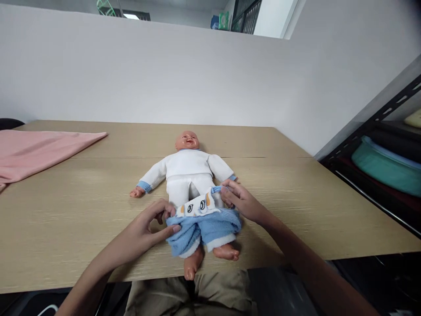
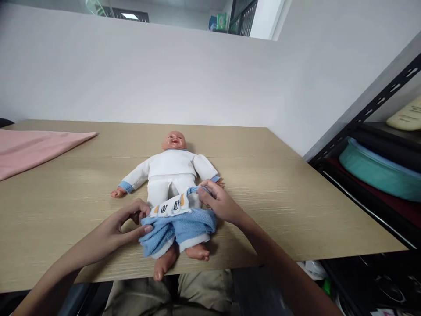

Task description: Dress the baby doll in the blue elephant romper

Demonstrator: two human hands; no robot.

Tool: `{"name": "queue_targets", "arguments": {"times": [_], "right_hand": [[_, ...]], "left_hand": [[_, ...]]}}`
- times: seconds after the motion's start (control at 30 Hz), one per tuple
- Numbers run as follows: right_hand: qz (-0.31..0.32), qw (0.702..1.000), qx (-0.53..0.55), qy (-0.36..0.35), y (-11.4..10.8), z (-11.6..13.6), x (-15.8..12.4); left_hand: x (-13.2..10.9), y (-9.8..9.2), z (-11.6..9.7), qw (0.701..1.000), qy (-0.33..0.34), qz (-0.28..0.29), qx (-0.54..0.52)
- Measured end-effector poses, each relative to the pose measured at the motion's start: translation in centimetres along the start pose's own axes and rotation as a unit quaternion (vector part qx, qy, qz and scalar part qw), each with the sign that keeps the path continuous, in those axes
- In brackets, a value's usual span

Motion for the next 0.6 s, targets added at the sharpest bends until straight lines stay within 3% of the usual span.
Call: {"name": "queue_targets", "arguments": {"times": [0.1,0.17,0.23,0.37,0.43,0.6], "right_hand": [[0.136,0.985,-0.089,-0.055,1.3,2.7,-0.6],[0.187,0.974,-0.094,-0.085,1.8,4.1,-1.4],[0.177,0.979,-0.068,-0.08,1.7,4.2,-1.6],[0.03,0.999,-0.014,-0.022,0.1,1.5,-0.7],[-0.011,1.0,-0.021,-0.017,-0.3,0.7,0.0],[0.083,0.992,-0.091,-0.037,1.5,1.3,1.1]], "left_hand": [[-0.4,0.2,0.7,0.999,-0.01,0.008,-0.039],[-0.5,0.2,1.0,0.997,-0.011,0.003,-0.077],[-0.5,-0.3,1.4,0.994,-0.015,-0.022,-0.104],[0.0,-1.0,1.8,0.996,-0.046,-0.043,-0.055],[0.5,-1.4,1.6,0.998,-0.047,-0.042,-0.005],[1.6,-3.8,0.8,0.994,0.036,-0.1,-0.015]]}}
Point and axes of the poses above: each hand's wrist, its own x-axis towards the middle knuckle, its own y-axis out of the palm, z = x × y, the point moved 10 cm from there along x, towards the middle knuckle, and after that the axes turned 9 degrees about -y, right-handed, at the moved point
